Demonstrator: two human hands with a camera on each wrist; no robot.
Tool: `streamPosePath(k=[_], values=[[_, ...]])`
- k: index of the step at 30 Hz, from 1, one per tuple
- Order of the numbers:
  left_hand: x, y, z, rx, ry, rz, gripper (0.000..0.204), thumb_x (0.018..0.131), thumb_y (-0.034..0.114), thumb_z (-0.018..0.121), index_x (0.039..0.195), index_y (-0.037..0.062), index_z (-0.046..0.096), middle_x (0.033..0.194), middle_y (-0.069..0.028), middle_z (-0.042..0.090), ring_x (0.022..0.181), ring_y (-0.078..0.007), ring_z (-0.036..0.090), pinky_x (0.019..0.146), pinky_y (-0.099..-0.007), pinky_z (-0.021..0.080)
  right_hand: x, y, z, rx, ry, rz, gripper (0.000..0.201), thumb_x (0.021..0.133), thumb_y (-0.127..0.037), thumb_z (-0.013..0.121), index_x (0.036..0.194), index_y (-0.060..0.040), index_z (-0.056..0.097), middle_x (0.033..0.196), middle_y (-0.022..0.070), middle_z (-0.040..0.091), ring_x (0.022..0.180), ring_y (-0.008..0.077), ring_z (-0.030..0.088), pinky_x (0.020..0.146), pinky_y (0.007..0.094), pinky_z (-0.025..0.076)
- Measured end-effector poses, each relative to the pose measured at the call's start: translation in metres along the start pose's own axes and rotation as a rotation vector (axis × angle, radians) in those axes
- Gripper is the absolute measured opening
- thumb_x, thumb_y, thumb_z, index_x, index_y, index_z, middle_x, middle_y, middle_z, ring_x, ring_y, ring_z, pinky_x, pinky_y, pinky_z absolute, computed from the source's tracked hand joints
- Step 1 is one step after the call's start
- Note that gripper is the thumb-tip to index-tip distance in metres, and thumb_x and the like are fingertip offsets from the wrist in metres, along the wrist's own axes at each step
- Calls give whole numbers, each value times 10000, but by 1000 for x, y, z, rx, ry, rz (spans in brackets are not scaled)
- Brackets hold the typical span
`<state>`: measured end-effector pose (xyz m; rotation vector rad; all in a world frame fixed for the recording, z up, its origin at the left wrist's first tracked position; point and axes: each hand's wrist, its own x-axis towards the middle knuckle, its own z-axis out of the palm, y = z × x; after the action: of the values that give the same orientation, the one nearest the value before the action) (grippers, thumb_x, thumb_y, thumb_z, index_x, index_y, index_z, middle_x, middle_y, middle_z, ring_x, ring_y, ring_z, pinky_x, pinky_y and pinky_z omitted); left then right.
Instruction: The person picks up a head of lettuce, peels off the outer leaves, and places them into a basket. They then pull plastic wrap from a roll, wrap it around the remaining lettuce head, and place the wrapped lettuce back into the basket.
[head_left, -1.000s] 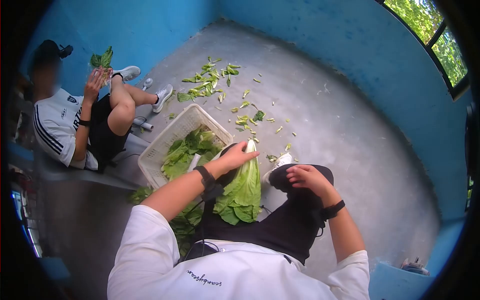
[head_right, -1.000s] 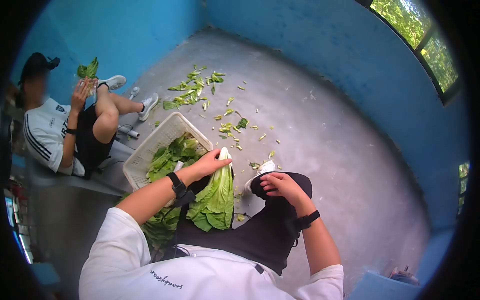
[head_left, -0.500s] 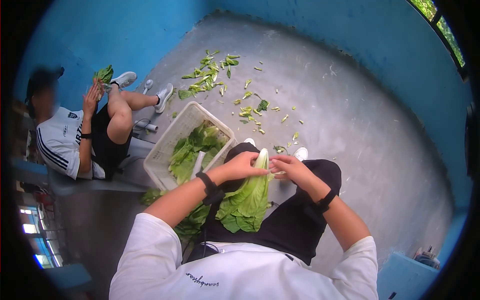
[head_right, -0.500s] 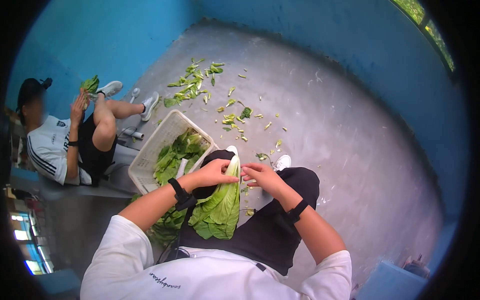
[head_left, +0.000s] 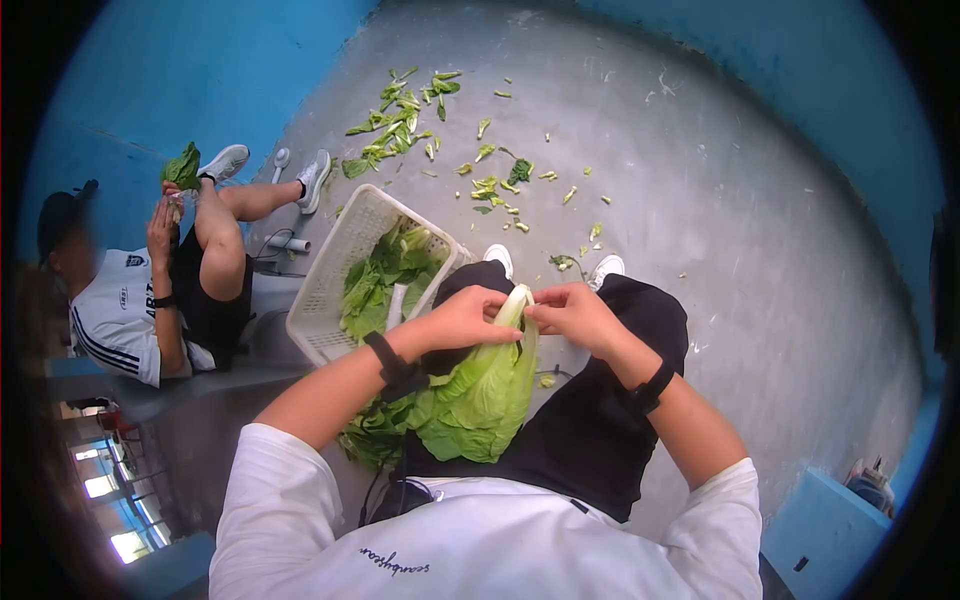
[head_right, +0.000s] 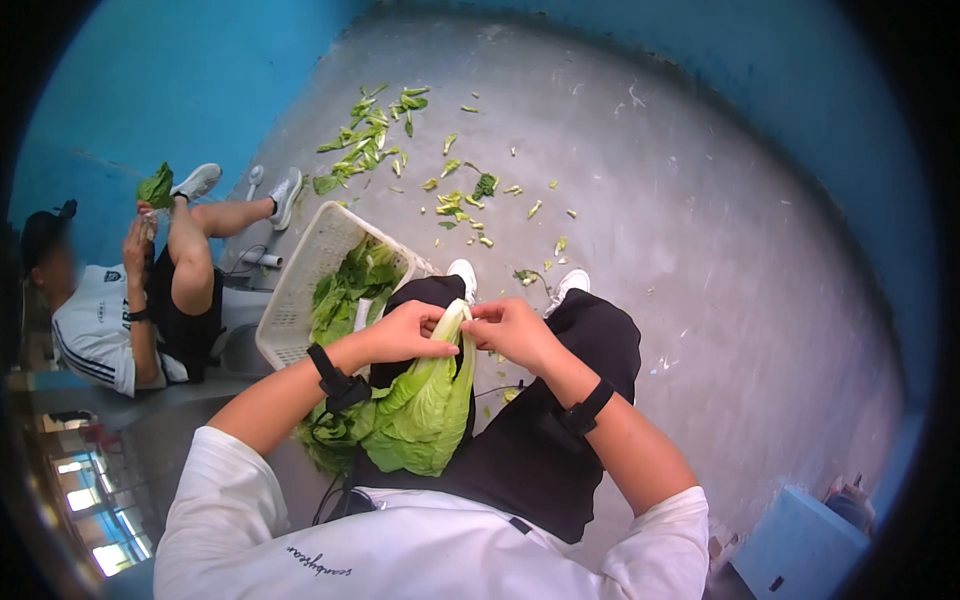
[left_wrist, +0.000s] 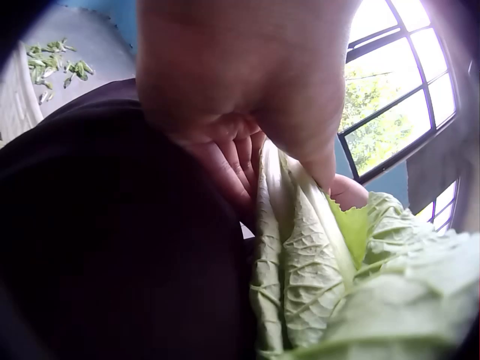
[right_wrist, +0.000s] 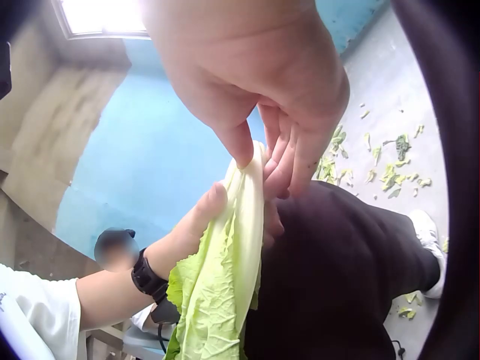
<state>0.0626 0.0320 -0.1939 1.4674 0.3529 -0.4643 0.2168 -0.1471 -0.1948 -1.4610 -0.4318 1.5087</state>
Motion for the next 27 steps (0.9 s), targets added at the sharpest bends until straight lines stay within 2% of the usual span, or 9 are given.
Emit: streamPosePath(k=[5,6,12,15,16,19,22,25,27], values=[[1,-2,-9,12,-21,-49,367,892,145,751,1186,-56,664,1038,-72,728,929,-89,662,851,-273,542,-3,-6,-14,-25,-69,91,234,966,-177,642,1038,39,694,896,72,692,760,138,693,732,297,587],[0,-1,-8,3,-17,-41,346,900,134,734,1182,-56,665,1017,-65,724,913,-86,659,839,-271,540,-6,-6,-12,22,-62,71,214,980,-171,614,989,30,687,816,43,645,691,136,677,686,304,588],[-6,-4,-8,154,-12,9,297,931,121,680,1169,-56,666,972,-84,731,908,-106,676,832,-282,547,-25,-28,-15,-54,-110,205,231,1012,-171,563,984,36,662,757,16,581,632,135,637,644,320,589],[-19,-9,-18,-87,52,-75,258,955,99,632,1153,-63,666,960,-109,734,898,-142,701,830,-308,565,-40,-28,-15,-174,-118,195,232,1015,-190,567,982,22,655,765,24,596,618,120,614,637,299,572],[-25,-5,-27,-161,44,-96,270,979,91,567,1182,-70,641,988,-136,728,879,-191,724,839,-337,585,-46,-29,-20,-144,-101,214,239,1027,-205,563,983,12,651,756,16,573,636,114,606,630,296,568],[-46,8,-35,-155,29,-93,305,1004,93,537,1275,-43,570,1042,-142,709,948,-209,713,899,-352,566,-72,-38,-25,80,9,192,230,1047,-233,537,1021,-18,616,755,8,552,642,103,579,614,283,539],[-64,21,-17,-233,31,-1,339,1038,128,508,1351,-1,482,1122,-153,681,1055,-224,682,970,-375,529,-93,-43,-17,373,21,30,199,1057,-249,517,1064,-58,573,782,8,549,625,84,514,593,254,481],[-78,27,2,-332,59,22,346,1068,179,471,1377,30,429,1176,-166,657,1137,-234,646,1012,-386,497,-108,-50,9,563,127,-63,180,1064,-254,492,1071,-84,553,770,5,539,591,73,437,577,229,390],[-88,44,17,-339,52,39,375,1078,216,452,1402,27,434,1196,-155,653,1149,-235,636,1016,-376,489,-118,-57,28,483,212,-141,148,1032,-232,553,1066,-89,574,762,-18,514,611,63,428,577,224,363]])
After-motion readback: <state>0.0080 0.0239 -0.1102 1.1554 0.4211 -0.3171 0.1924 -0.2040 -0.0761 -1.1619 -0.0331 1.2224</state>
